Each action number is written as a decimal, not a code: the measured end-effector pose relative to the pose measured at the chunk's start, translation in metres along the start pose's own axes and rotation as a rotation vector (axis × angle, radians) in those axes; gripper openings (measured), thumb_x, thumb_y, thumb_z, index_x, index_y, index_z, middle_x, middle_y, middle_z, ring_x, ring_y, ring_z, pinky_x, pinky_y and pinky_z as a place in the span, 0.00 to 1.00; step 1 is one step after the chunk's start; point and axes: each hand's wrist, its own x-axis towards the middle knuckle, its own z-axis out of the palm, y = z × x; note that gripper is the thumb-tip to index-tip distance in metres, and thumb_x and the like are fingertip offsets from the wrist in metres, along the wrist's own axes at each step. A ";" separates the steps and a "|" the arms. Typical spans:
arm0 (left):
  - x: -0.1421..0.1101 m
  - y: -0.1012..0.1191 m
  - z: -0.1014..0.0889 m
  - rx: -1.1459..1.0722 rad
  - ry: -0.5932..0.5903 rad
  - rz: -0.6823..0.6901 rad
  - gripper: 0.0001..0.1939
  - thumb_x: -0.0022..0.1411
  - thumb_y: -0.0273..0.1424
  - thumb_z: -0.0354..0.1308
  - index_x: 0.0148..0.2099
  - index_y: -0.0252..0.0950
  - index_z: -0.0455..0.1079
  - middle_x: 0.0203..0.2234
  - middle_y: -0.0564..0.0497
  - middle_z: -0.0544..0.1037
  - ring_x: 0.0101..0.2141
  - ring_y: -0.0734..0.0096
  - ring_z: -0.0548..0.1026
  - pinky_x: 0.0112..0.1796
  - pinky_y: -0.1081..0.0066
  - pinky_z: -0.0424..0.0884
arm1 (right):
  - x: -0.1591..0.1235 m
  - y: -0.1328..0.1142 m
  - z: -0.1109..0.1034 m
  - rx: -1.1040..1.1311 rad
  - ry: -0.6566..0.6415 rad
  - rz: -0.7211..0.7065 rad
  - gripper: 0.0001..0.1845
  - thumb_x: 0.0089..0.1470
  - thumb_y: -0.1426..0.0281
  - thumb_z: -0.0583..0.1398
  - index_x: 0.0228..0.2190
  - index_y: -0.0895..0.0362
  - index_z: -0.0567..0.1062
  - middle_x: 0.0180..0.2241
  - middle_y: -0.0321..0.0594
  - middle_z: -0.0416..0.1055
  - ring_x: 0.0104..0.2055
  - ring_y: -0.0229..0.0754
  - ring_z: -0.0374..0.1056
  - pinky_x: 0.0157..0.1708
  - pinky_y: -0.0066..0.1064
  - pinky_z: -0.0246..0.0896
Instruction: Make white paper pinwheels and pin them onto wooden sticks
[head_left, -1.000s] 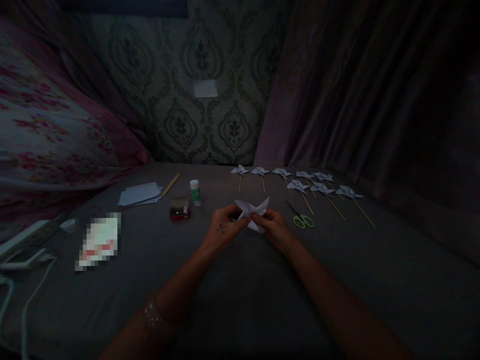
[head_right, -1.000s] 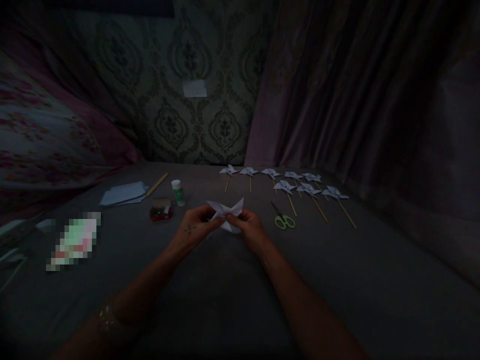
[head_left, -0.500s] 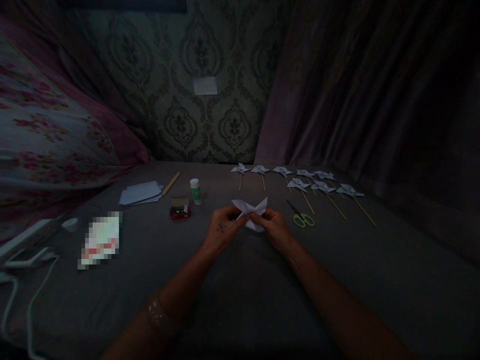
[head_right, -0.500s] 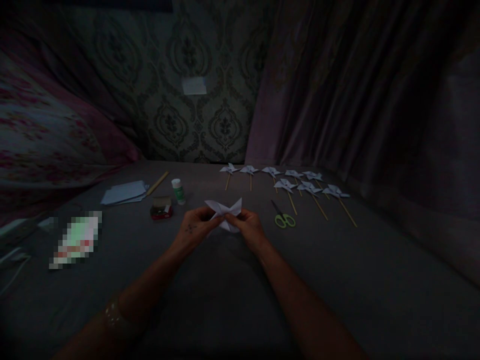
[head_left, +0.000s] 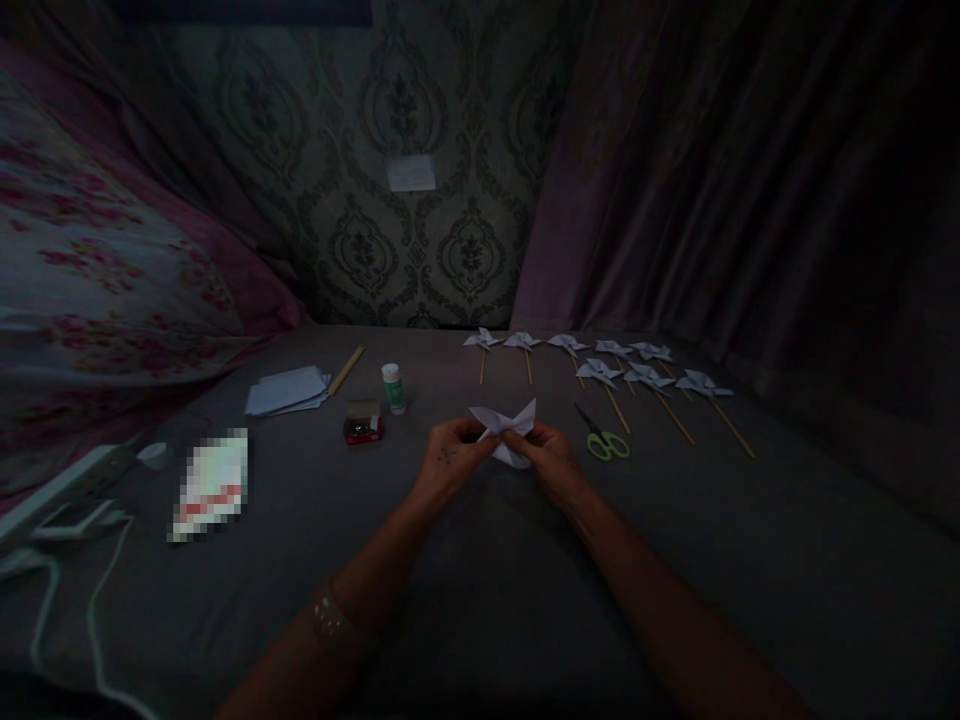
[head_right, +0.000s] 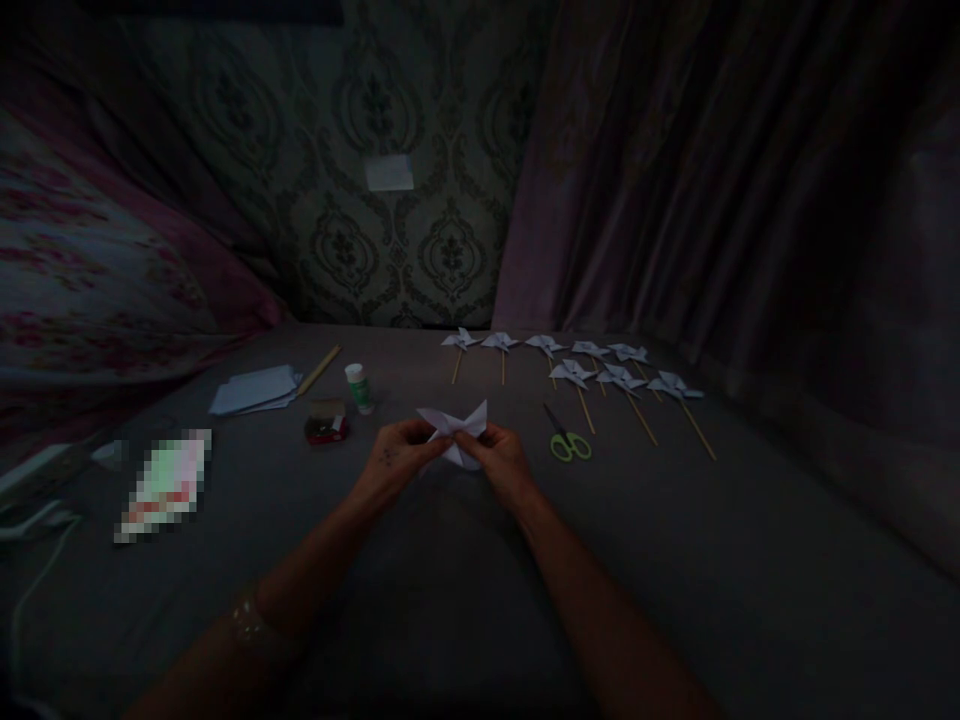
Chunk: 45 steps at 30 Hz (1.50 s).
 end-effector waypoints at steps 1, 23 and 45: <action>0.001 0.000 0.001 -0.013 -0.004 -0.002 0.12 0.44 0.34 0.65 0.31 0.31 0.75 0.28 0.46 0.80 0.30 0.65 0.76 0.33 0.69 0.70 | 0.001 0.000 0.000 0.003 0.000 -0.001 0.15 0.27 0.64 0.72 0.23 0.55 0.79 0.24 0.35 0.77 0.25 0.37 0.68 0.30 0.30 0.62; 0.052 0.012 -0.164 0.270 0.573 0.052 0.16 0.49 0.43 0.57 0.27 0.33 0.73 0.25 0.46 0.78 0.27 0.69 0.73 0.28 0.73 0.65 | 0.010 0.021 -0.041 0.438 -0.035 0.233 0.13 0.33 0.67 0.72 0.24 0.53 0.75 0.25 0.32 0.73 0.28 0.38 0.69 0.37 0.37 0.67; 0.134 -0.042 -0.242 1.390 0.433 -0.209 0.16 0.57 0.31 0.50 0.41 0.34 0.77 0.39 0.37 0.78 0.47 0.50 0.69 0.44 0.61 0.62 | 0.012 0.038 -0.055 0.399 0.001 0.212 0.14 0.33 0.65 0.72 0.26 0.51 0.76 0.26 0.37 0.74 0.28 0.42 0.70 0.34 0.43 0.70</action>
